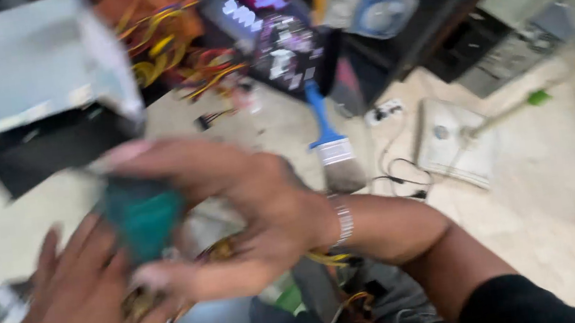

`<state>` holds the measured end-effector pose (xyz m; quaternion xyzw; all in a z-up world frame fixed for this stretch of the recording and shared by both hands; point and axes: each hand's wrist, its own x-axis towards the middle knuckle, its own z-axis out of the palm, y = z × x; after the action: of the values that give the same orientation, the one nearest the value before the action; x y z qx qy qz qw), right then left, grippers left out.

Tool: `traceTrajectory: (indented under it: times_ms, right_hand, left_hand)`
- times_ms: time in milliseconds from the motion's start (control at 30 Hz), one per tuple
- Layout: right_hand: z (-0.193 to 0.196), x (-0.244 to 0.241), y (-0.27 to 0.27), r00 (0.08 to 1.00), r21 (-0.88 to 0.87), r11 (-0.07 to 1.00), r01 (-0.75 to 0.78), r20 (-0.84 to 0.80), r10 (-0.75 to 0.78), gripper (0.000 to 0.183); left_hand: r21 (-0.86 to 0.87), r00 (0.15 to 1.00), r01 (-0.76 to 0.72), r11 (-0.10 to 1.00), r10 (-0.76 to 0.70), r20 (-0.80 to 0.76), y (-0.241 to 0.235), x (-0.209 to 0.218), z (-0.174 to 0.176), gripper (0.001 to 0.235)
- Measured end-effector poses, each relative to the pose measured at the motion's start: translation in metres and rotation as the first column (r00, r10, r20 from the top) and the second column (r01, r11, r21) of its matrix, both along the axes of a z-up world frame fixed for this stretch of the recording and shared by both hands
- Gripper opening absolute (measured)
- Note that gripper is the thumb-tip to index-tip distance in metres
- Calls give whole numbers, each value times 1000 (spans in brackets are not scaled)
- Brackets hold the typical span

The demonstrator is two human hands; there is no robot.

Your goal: The person uses a screwdriver to remove screws from a computer power supply unit on a glass table. They then use a brush to clean dust from the internal circuit board and components of the power supply.

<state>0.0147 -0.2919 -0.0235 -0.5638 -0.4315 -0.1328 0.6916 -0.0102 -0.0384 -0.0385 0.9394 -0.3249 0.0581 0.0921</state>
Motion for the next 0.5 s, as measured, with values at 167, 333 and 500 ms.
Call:
traceTrajectory:
  times_ms: [167,333,500]
  right_hand:
    - [44,-26,-37,931,-172,942,289,281,-234,87]
    - [77,-95,-43,736,-853,366,371,30,-676,27]
    - [53,-88,-51,871,-836,460,299,43,-489,36]
  left_hand:
    - [8,984,-124,992,124,-130,-17,-27,34,83]
    - [-126,997,-60,990,52,-64,-22,-24,29,77]
    - [-152,998,-68,986,67,-14,-25,-21,24,68]
